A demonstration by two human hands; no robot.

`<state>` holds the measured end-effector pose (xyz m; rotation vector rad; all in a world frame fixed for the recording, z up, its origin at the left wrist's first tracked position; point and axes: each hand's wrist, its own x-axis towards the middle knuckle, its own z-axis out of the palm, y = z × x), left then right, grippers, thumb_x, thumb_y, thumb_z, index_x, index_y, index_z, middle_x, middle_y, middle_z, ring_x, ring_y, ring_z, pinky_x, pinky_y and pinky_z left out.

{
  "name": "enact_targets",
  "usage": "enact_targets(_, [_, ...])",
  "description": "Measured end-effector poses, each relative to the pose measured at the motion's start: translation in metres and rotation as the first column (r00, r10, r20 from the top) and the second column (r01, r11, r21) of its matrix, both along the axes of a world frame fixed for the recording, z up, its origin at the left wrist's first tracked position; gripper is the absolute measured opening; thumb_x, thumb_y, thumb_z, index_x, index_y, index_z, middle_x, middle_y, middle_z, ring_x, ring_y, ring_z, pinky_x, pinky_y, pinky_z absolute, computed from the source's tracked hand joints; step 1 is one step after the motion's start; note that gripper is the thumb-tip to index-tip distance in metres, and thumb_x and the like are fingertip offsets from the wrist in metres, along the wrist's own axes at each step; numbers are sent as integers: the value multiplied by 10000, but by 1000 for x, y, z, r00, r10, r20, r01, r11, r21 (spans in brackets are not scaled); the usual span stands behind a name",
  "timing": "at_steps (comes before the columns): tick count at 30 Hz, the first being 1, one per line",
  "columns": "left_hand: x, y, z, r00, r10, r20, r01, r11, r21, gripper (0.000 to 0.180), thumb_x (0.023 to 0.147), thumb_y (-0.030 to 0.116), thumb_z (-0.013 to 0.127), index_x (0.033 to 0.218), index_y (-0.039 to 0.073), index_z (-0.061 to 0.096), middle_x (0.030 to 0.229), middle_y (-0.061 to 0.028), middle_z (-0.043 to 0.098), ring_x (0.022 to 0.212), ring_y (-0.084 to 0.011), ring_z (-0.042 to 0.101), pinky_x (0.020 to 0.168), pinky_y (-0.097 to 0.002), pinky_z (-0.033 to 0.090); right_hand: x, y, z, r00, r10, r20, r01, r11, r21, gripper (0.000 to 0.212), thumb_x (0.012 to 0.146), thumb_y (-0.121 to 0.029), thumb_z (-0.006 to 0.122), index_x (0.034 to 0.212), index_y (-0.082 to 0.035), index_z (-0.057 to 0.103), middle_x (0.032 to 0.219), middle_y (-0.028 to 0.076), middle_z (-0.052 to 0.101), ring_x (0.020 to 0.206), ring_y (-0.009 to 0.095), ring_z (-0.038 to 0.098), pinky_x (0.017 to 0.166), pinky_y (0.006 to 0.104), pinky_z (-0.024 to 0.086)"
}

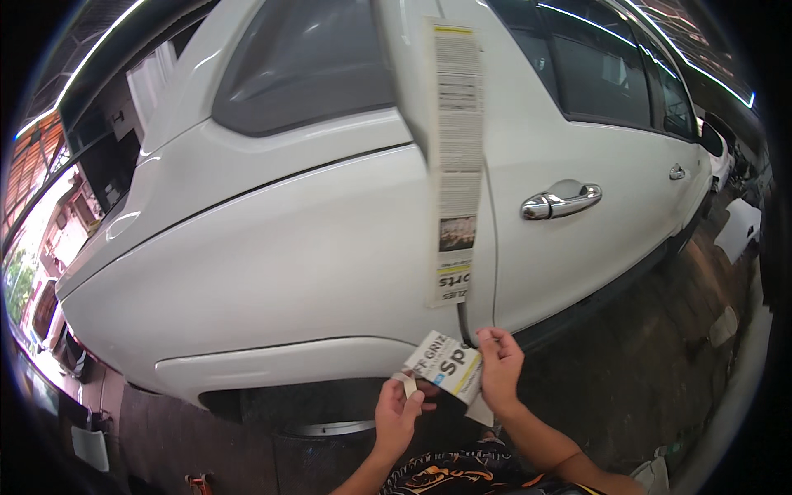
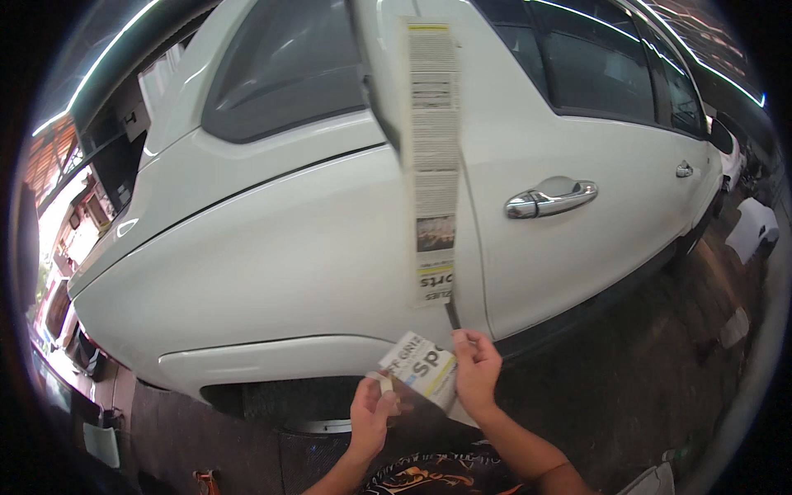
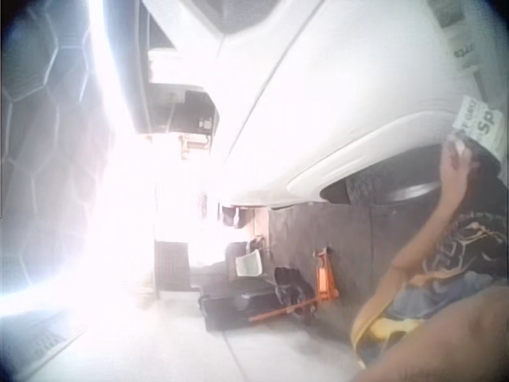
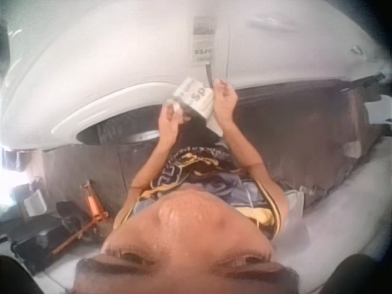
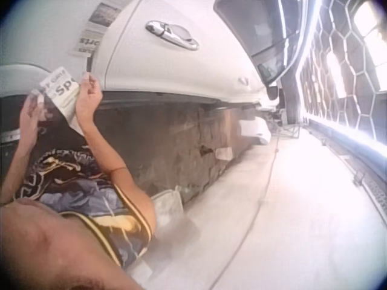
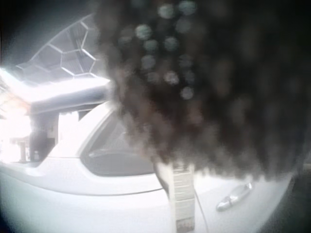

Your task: The person sits on the floor and uses masking tape to attach newspaper strips to a vehicle tire and wheel. They then walk to the rear of the truck and continue applying newspaper strips to the rear fender and door area, securing them with tape.

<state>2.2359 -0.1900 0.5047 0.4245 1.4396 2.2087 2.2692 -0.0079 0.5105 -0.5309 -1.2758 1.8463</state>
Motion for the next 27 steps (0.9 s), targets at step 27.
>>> enact_targets(27, [38,225,35,879,390,-274,-430,897,-105,503,864,-43,743,1292,-14,481,1050,-104,660,929,-115,639,800,-260,556,0,237,80,829,549,107,-519,684,512,209,834,-112,823,982,-31,700,913,39,719,811,86,644,727,244,509])
